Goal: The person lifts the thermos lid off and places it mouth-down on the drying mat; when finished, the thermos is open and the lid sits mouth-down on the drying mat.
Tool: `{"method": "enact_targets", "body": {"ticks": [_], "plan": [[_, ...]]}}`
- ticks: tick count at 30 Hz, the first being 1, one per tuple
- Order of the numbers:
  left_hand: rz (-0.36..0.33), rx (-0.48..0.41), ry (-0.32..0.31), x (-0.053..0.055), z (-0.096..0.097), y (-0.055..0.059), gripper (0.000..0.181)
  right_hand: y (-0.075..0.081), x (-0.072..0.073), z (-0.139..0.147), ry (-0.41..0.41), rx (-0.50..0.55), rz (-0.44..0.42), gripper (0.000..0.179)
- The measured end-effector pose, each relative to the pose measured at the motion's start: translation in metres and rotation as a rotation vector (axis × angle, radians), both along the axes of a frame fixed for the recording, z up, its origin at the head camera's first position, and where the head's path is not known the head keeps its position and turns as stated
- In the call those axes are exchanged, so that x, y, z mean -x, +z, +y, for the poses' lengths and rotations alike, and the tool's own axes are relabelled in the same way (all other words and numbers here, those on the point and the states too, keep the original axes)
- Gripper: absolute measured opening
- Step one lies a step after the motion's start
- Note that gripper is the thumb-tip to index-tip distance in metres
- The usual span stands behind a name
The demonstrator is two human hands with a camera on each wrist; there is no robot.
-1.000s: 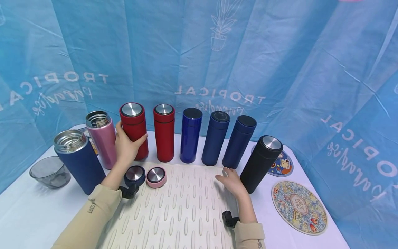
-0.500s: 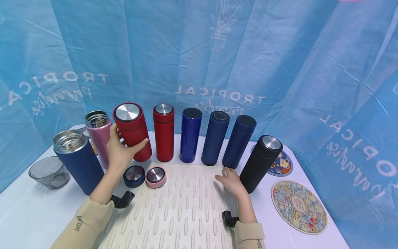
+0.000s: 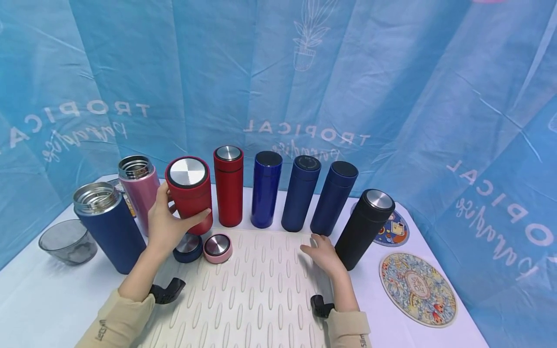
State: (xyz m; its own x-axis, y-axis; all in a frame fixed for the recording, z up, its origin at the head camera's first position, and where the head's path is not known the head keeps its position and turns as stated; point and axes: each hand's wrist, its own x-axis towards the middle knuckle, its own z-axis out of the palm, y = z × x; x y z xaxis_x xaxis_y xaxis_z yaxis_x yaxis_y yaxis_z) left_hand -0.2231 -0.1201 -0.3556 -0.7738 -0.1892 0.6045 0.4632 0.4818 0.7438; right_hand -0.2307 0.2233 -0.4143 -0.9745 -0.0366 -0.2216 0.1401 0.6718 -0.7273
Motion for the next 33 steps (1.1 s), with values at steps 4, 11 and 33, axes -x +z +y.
{"method": "enact_targets", "body": {"ticks": [4,11,33], "plan": [[-0.042,0.074,0.020,-0.003,0.002,-0.001,0.083,0.000,0.000,0.000,0.005,0.003,0.001,0.065],[-0.028,0.195,0.051,-0.004,0.005,-0.002,0.083,0.001,0.001,0.000,0.005,0.001,0.005,0.063],[0.334,0.662,0.050,-0.003,0.023,-0.010,0.089,0.046,-0.015,-0.028,0.081,0.378,0.196,0.052]]}}
